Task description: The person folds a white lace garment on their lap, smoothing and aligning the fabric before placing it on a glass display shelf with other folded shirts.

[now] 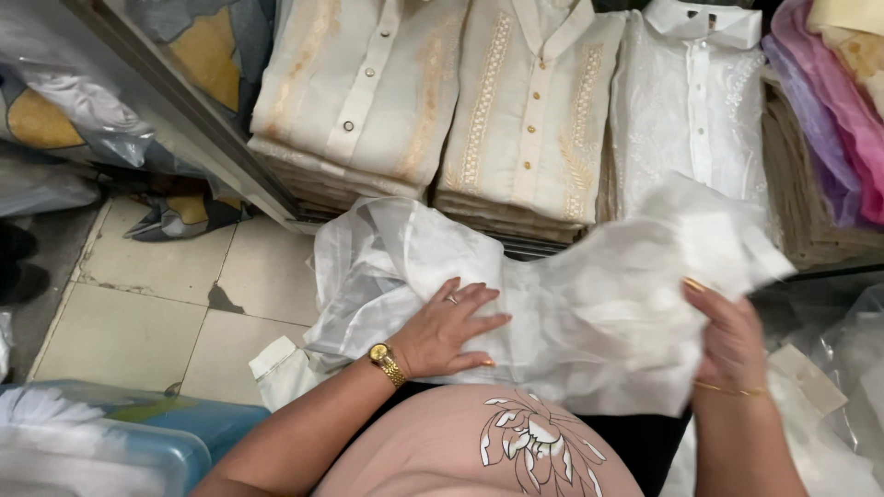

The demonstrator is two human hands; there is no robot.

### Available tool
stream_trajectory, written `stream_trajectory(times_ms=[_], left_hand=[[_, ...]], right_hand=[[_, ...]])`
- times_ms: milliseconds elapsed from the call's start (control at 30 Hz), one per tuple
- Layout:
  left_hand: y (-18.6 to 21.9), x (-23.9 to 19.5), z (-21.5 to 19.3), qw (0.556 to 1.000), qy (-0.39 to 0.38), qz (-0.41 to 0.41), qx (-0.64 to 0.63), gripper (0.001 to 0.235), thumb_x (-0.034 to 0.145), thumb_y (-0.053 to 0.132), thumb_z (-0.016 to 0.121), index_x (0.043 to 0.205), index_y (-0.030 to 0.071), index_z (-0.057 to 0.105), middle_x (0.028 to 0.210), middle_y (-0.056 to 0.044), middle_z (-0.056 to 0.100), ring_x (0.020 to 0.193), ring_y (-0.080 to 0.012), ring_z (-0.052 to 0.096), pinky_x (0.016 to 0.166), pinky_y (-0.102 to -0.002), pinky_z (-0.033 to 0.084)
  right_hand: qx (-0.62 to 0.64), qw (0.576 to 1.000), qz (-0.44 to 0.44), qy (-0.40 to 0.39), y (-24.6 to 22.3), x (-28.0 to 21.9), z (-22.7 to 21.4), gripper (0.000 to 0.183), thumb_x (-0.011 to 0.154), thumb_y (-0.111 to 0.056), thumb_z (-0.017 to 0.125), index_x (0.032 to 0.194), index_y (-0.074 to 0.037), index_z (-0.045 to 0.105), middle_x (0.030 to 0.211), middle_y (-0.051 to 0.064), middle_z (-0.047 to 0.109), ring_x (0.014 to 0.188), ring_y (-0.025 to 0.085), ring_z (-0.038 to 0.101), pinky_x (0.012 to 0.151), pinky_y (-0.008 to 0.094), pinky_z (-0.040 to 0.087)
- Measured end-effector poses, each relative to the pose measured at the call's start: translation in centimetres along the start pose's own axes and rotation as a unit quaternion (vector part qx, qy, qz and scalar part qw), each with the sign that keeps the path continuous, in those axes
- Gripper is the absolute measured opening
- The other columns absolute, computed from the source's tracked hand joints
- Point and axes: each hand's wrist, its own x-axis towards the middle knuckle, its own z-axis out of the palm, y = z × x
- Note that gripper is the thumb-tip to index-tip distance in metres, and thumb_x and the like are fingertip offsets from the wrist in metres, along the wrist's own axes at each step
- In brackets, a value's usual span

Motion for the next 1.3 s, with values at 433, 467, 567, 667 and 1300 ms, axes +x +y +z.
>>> stream_trajectory(times_ms=[433,467,567,667,1300], left_hand=[[-1.7,-11.9,-0.8,0.869,0.338,-0.311,-0.187,0.06,0.104,0.037,0.04,0.152,0.0,0.041,0.149,-0.026,0.041,0.143,-0.0462,0.038,0.119,-0.059,0.026],[-0.5,-12.1,-1.3,0.867,0.34,-0.313,-0.185,0.06,0.104,0.037,0.04,0.152,0.0,0.041,0.149,-0.026,0.041,0.143,-0.0462,0.038,0.119,-0.059,0.026],[2.0,-12.9,-2.2,0.856,0.366,-0.332,-0.153,0.082,0.104,0.053,0.038,0.157,-0.006,0.018,0.163,-0.027,0.023,0.154,-0.039,0.026,0.128,-0.048,0.025],[3.4,-11.9,-4.8,0.929,0.331,-0.166,0.005,0.072,0.104,0.057,0.044,0.155,0.007,0.031,0.157,-0.024,0.037,0.149,-0.0454,0.034,0.126,-0.065,0.021],[1.9,-7.1,-5.0,0.972,-0.034,-0.215,0.084,0.043,0.088,0.033,0.074,0.121,0.01,0.061,0.121,-0.012,0.058,0.108,-0.0319,0.057,0.084,-0.05,0.048]], right_hand=[[-0.043,0.971,0.096,-0.214,12.3,-5.3,26.7,0.044,0.066,0.003,0.09,0.103,0.008,0.066,0.083,0.024,0.074,0.073,0.035,0.076,0.066,0.049,0.063],[-0.045,0.97,0.097,-0.217,13.4,-5.5,27.4,0.044,0.066,0.003,0.09,0.103,0.008,0.066,0.083,0.024,0.074,0.073,0.035,0.076,0.066,0.049,0.063],[-0.085,0.951,0.079,-0.288,16.3,-5.8,29.3,0.021,0.075,0.0,0.083,0.093,0.001,0.072,0.096,0.012,0.079,0.082,0.019,0.073,0.078,0.034,0.06],[-0.102,0.945,0.097,-0.294,18.2,-5.9,30.7,0.022,0.075,0.002,0.081,0.095,0.0,0.072,0.091,0.012,0.078,0.076,0.021,0.072,0.07,0.037,0.061],[-0.161,0.979,-0.005,-0.128,15.6,6.5,12.6,0.028,0.09,-0.013,0.07,0.117,-0.017,0.067,0.103,0.001,0.07,0.093,0.014,0.065,0.077,0.029,0.049]])
